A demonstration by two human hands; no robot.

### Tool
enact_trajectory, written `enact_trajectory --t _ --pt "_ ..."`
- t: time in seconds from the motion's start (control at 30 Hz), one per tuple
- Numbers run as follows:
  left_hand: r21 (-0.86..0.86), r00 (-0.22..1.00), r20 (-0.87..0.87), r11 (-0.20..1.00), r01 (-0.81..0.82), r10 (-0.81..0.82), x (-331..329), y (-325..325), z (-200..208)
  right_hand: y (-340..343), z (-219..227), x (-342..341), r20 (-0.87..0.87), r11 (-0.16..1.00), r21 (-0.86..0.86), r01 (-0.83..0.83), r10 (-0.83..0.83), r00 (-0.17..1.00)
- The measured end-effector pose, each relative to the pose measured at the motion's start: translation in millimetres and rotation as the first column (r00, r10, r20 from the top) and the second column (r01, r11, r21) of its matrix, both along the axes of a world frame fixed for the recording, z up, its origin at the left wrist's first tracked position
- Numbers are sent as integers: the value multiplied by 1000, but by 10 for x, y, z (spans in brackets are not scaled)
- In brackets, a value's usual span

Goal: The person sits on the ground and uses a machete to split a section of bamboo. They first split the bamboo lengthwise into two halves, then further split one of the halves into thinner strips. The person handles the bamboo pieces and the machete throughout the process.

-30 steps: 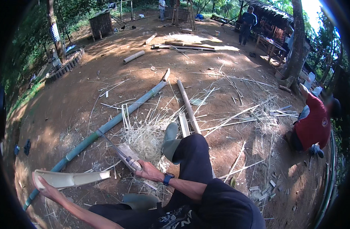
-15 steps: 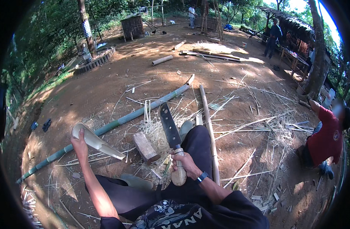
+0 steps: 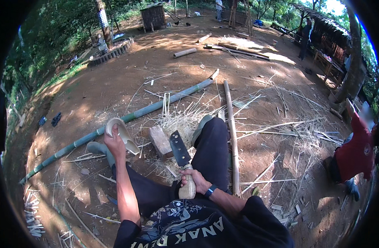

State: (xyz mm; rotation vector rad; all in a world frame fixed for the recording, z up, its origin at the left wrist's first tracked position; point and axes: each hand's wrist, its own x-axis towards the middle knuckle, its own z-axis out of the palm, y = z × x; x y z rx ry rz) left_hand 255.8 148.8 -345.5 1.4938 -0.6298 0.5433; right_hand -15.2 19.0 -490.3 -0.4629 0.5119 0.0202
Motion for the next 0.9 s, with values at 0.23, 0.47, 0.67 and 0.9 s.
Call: enact_trajectory --t 0.23,0.47,0.67,0.9 --pt "-142 947 -224 953 -267 232 535 90 216 -62 -171 69 -41 994 80 69 -66 997" --pt "-181 932 -154 918 -354 329 756 91 377 -240 -453 270 -53 991 128 46 -39 998" --pt "-235 943 -217 925 -300 251 1064 -202 58 -453 -378 351 -77 976 -218 15 -32 996" --pt "137 908 -296 954 -267 296 1716 -225 102 -642 -49 645 -54 862 -498 -96 80 995"
